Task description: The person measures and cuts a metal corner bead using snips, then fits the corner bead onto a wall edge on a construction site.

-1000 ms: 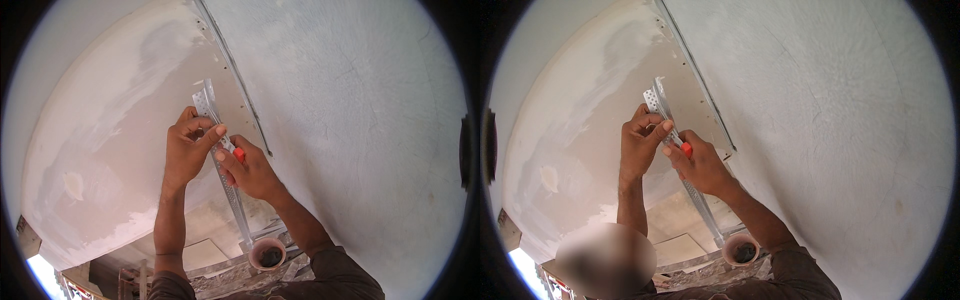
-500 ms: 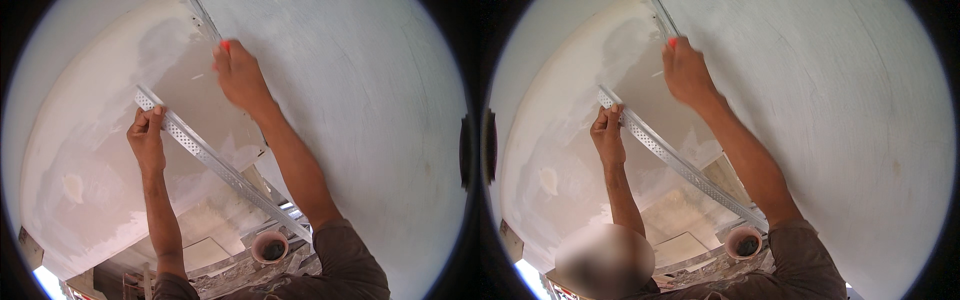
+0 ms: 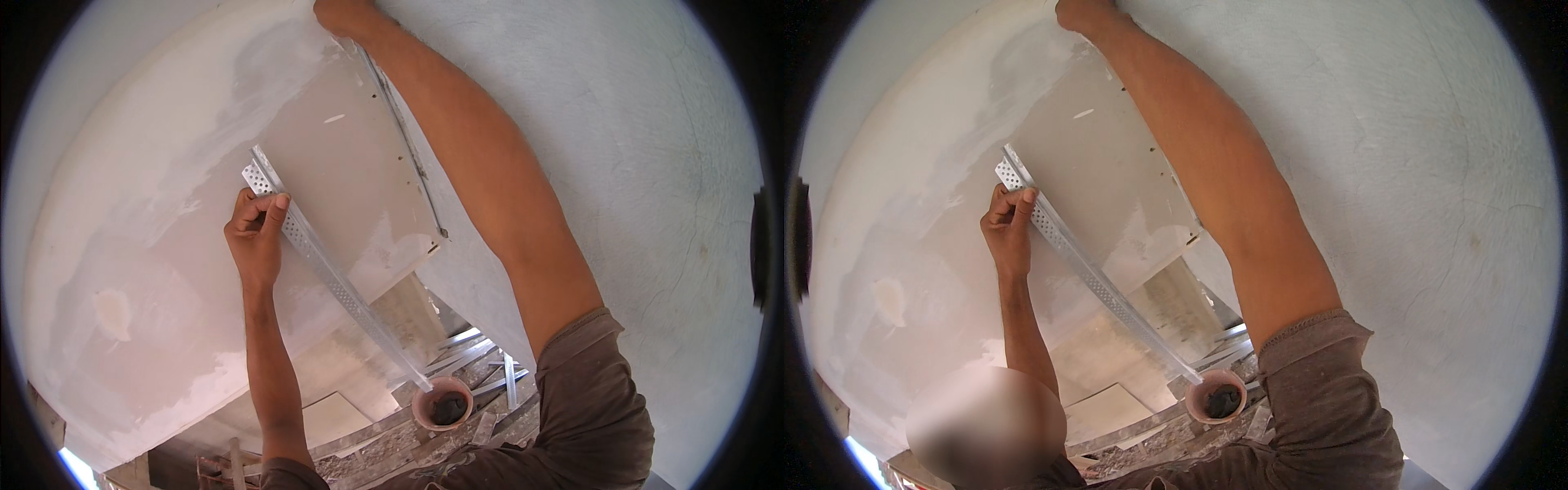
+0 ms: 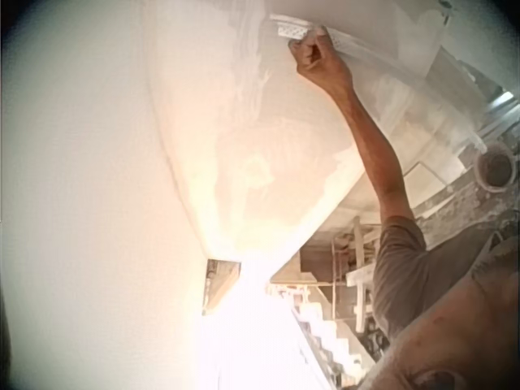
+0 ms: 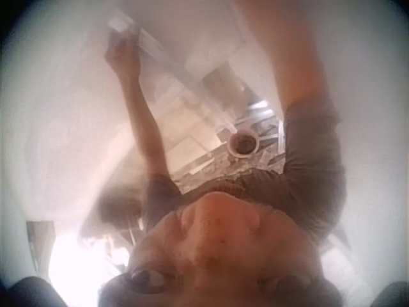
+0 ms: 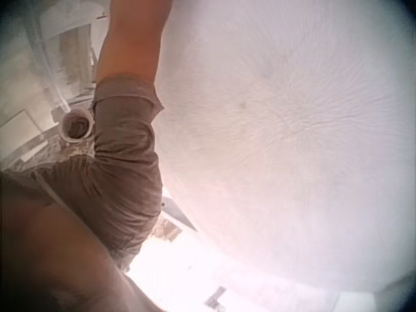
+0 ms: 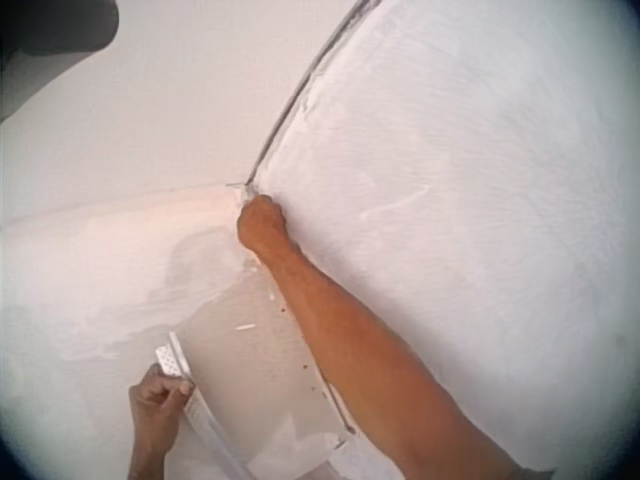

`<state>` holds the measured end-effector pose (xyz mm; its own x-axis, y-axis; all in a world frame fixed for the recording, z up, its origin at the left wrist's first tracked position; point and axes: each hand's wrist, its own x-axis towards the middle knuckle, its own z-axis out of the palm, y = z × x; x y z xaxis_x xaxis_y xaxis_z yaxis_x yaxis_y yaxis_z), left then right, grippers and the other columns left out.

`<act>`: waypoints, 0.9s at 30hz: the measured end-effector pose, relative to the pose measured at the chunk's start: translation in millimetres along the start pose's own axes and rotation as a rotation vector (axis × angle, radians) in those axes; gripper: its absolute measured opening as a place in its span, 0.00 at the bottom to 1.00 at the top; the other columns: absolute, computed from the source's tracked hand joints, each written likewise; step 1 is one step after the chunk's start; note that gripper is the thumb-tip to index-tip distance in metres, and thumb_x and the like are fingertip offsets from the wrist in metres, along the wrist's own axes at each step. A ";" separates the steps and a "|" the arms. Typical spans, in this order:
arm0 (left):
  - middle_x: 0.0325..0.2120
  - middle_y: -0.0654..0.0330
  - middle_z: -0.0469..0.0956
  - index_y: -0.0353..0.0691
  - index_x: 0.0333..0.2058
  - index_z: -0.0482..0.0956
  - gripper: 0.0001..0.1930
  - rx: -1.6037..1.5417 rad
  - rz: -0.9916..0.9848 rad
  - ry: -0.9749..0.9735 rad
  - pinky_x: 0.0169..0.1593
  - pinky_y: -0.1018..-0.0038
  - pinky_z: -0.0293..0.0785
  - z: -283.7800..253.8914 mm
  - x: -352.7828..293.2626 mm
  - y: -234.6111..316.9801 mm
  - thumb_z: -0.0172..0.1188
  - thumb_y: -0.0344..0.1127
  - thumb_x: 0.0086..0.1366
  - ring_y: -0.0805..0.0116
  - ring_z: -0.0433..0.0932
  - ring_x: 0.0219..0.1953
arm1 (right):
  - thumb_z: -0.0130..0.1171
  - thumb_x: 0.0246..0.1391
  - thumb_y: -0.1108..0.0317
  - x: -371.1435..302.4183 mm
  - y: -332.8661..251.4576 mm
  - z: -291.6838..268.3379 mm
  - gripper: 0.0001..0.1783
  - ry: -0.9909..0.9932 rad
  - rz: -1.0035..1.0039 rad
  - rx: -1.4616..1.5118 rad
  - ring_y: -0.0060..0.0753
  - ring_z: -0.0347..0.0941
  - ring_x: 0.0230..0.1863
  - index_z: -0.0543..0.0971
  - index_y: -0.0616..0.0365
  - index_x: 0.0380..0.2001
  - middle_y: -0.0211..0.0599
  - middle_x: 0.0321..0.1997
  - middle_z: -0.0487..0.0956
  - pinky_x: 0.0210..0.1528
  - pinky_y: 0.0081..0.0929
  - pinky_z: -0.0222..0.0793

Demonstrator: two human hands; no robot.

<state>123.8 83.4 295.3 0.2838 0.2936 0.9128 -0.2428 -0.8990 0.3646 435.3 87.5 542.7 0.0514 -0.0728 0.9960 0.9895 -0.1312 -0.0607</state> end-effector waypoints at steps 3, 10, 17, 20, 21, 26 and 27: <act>0.31 0.70 0.71 0.34 0.34 0.86 0.06 -0.029 -0.017 -0.014 0.40 0.78 0.65 -1.3 -0.1 1.1 0.68 0.32 0.65 0.80 0.68 0.35 | 0.51 0.56 0.70 20.2 5.4 5.0 0.15 -0.065 -0.028 -0.108 0.55 0.81 0.42 0.84 0.69 0.33 0.60 0.41 0.82 0.46 0.46 0.77; 0.31 0.69 0.71 0.34 0.33 0.85 0.07 -0.057 -0.008 -0.009 0.38 0.79 0.65 2.8 -1.1 -3.3 0.69 0.33 0.65 0.80 0.67 0.34 | 0.56 0.51 0.73 19.9 23.9 -10.0 0.12 -0.209 -0.372 -0.471 0.52 0.82 0.40 0.86 0.68 0.32 0.57 0.38 0.83 0.42 0.43 0.78; 0.31 0.69 0.69 0.33 0.33 0.85 0.07 -0.064 0.011 -0.013 0.33 0.80 0.61 8.2 1.4 4.6 0.68 0.32 0.65 0.80 0.65 0.30 | 0.58 0.51 0.71 32.4 11.9 -65.4 0.12 -0.339 -0.335 -0.560 0.53 0.82 0.39 0.84 0.70 0.32 0.58 0.39 0.84 0.40 0.43 0.78; 0.31 0.70 0.69 0.33 0.35 0.85 0.06 -0.037 0.012 -0.028 0.33 0.80 0.61 16.9 -0.4 5.0 0.67 0.30 0.66 0.80 0.64 0.29 | 0.56 0.55 0.69 -15.3 19.3 -76.7 0.11 -0.041 -0.419 -0.342 0.59 0.81 0.43 0.83 0.68 0.32 0.62 0.38 0.83 0.45 0.49 0.77; 0.31 0.70 0.69 0.33 0.36 0.85 0.05 0.025 0.003 -0.035 0.33 0.80 0.61 7.5 -3.4 1.6 0.66 0.29 0.66 0.81 0.64 0.29 | 0.54 0.57 0.69 -61.2 -7.4 -97.2 0.12 -0.078 -0.124 -0.025 0.62 0.80 0.45 0.81 0.68 0.36 0.65 0.39 0.82 0.48 0.51 0.76; 0.32 0.69 0.69 0.34 0.42 0.85 0.07 0.018 0.035 -0.040 0.34 0.80 0.64 -10.3 -3.7 -3.8 0.62 0.25 0.67 0.80 0.65 0.29 | 0.59 0.61 0.66 -304.9 -89.4 -213.7 0.12 -0.247 0.378 0.649 0.42 0.77 0.31 0.77 0.63 0.44 0.49 0.30 0.78 0.37 0.35 0.73; 0.32 0.69 0.70 0.34 0.43 0.84 0.08 0.033 0.046 -0.040 0.34 0.80 0.65 -11.8 -3.8 -6.5 0.61 0.25 0.67 0.80 0.65 0.29 | 0.61 0.61 0.67 -356.0 -92.5 -222.5 0.16 -0.382 0.481 0.678 0.41 0.78 0.32 0.77 0.63 0.49 0.49 0.33 0.79 0.39 0.34 0.74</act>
<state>113.3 91.9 291.6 0.3097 0.2394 0.9202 -0.2255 -0.9217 0.3157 295.4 -94.4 179.2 0.4005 0.3787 0.8344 0.7107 0.4464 -0.5437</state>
